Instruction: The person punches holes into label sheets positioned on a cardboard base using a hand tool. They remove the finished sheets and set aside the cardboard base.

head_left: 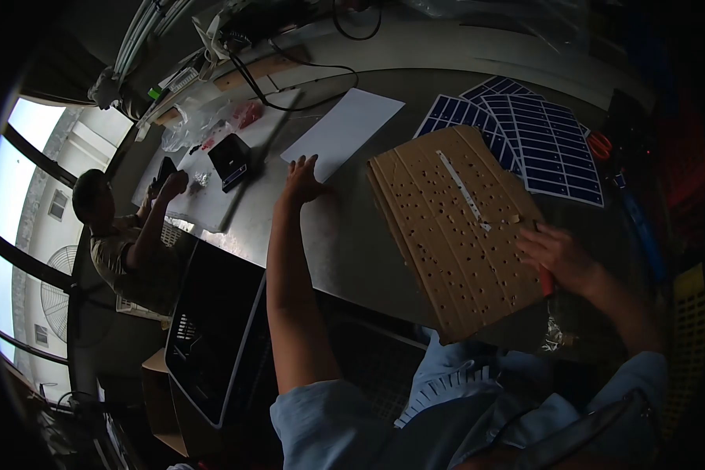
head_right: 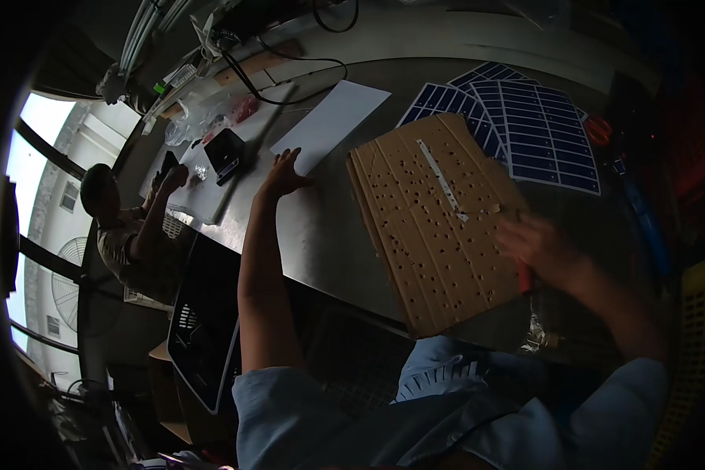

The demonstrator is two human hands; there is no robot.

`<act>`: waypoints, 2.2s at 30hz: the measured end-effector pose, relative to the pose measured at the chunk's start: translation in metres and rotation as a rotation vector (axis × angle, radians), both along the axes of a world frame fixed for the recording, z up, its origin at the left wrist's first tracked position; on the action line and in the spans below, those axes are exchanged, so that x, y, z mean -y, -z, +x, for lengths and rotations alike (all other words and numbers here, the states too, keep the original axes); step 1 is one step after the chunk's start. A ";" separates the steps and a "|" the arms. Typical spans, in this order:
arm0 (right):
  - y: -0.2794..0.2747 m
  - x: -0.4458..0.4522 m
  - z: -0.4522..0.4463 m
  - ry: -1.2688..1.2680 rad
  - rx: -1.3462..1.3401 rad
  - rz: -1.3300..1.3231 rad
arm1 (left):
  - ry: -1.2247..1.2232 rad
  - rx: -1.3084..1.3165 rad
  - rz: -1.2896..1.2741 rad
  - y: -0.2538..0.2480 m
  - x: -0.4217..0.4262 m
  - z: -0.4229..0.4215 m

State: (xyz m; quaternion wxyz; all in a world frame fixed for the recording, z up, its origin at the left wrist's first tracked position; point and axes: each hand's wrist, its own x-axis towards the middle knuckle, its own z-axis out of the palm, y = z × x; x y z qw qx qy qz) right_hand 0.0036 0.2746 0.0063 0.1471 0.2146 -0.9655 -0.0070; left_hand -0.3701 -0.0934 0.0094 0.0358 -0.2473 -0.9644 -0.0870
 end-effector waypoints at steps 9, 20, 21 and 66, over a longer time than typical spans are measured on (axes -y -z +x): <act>0.005 0.000 -0.001 -0.041 -0.071 -0.045 | 0.200 0.045 -0.077 -0.003 -0.005 -0.008; 0.006 0.000 0.000 -0.043 -0.073 -0.089 | 0.026 -0.566 0.339 -0.035 0.003 0.017; 0.005 -0.001 0.000 -0.045 -0.076 -0.091 | -0.021 -0.365 0.643 -0.041 0.008 0.021; 0.011 0.035 -0.012 -0.215 -0.137 -0.069 | 0.023 0.843 1.375 0.002 -0.011 0.319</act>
